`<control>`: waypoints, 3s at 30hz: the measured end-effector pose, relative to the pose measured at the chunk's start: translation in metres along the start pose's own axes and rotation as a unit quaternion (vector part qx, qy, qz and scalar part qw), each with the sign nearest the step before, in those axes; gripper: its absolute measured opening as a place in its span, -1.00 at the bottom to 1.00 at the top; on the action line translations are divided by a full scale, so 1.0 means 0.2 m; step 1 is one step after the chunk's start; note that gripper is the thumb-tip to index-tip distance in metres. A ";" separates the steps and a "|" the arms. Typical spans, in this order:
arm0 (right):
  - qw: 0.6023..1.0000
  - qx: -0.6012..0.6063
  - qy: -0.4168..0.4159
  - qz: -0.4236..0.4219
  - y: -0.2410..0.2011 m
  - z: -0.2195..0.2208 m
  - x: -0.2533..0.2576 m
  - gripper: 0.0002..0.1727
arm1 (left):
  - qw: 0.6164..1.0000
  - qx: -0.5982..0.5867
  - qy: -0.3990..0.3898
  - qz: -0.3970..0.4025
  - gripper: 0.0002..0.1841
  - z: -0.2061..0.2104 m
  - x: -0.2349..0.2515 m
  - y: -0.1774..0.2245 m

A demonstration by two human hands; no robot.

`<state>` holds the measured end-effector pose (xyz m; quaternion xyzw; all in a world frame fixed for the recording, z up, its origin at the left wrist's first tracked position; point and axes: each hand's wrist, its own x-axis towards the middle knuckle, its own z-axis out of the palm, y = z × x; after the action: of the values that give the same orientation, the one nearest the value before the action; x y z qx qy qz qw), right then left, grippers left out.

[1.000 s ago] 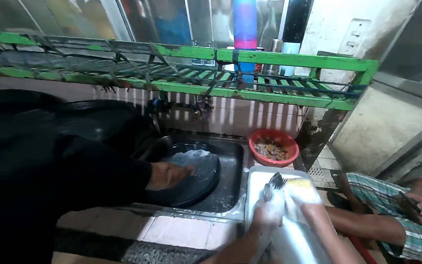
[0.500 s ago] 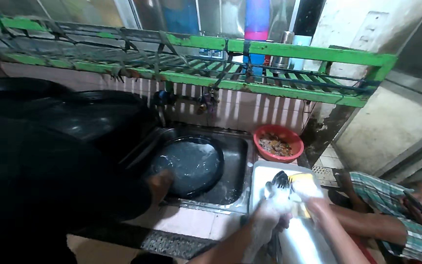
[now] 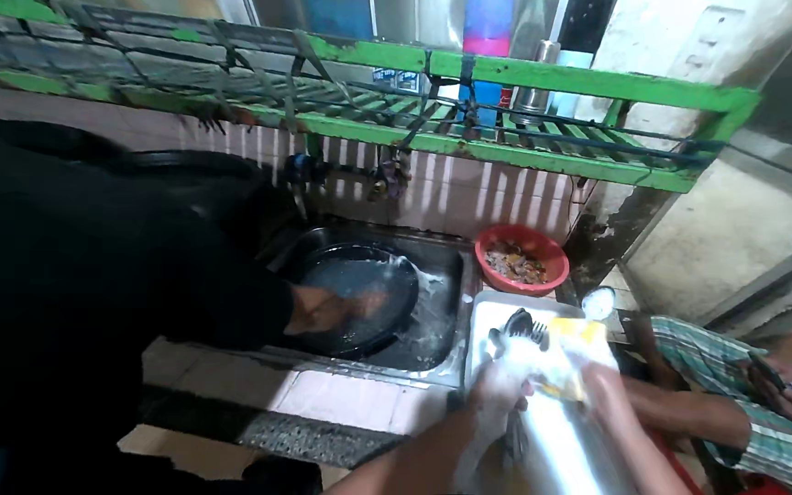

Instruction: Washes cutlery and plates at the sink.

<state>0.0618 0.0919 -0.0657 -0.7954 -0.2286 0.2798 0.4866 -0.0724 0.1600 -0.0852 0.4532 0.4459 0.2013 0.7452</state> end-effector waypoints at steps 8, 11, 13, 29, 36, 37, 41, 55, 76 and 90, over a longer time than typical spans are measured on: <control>0.889 -0.328 -0.319 0.014 0.00 0.04 -0.06 -0.44 | 0.992 -0.091 -0.090 0.018 -0.74 -0.04 0.07 0.07; 0.836 -0.375 -0.401 0.012 0.01 -0.03 -0.05 -0.41 | 0.973 -0.206 -0.102 0.025 -0.87 -0.07 0.14 0.04; 0.859 -0.341 -0.381 0.013 -0.03 -0.12 -0.04 -0.39 | 0.972 -0.215 -0.087 0.023 -0.83 -0.07 0.16 0.06; 0.991 -0.070 -0.024 -0.114 0.04 0.03 -0.01 -0.32 | 0.999 0.046 0.025 0.003 -0.69 0.08 0.00 0.05; 0.987 0.004 0.083 -0.139 -0.04 -0.04 0.23 -0.47 | 0.998 -0.052 0.021 -0.032 -0.95 0.07 -0.03 0.05; 0.993 0.033 0.058 -0.098 -0.05 -0.04 0.20 -0.48 | 0.997 -0.065 0.009 -0.033 -0.96 0.06 -0.05 0.06; 0.998 -0.047 -0.035 0.013 -0.06 0.01 0.08 -0.41 | 0.990 -0.095 -0.094 -0.040 -0.94 0.04 -0.09 0.07; 1.000 -0.010 0.016 -0.024 -0.01 -0.02 0.07 -0.57 | 0.995 -0.082 -0.055 0.010 -0.82 0.03 0.00 0.06; 0.995 -0.046 -0.086 -0.009 -0.06 -0.21 0.07 -0.39 | 0.988 -0.108 -0.081 -0.069 -0.83 -0.01 0.10 0.11; 0.992 -0.039 -0.059 -0.101 0.00 -0.06 0.01 -0.29 | 0.998 0.034 -0.017 -0.045 -0.84 0.07 -0.02 0.17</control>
<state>0.0709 0.0847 -0.0611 -0.7685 -0.3473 0.2665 0.4667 -0.0585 0.1674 -0.0522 0.4611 0.4599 0.1447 0.7449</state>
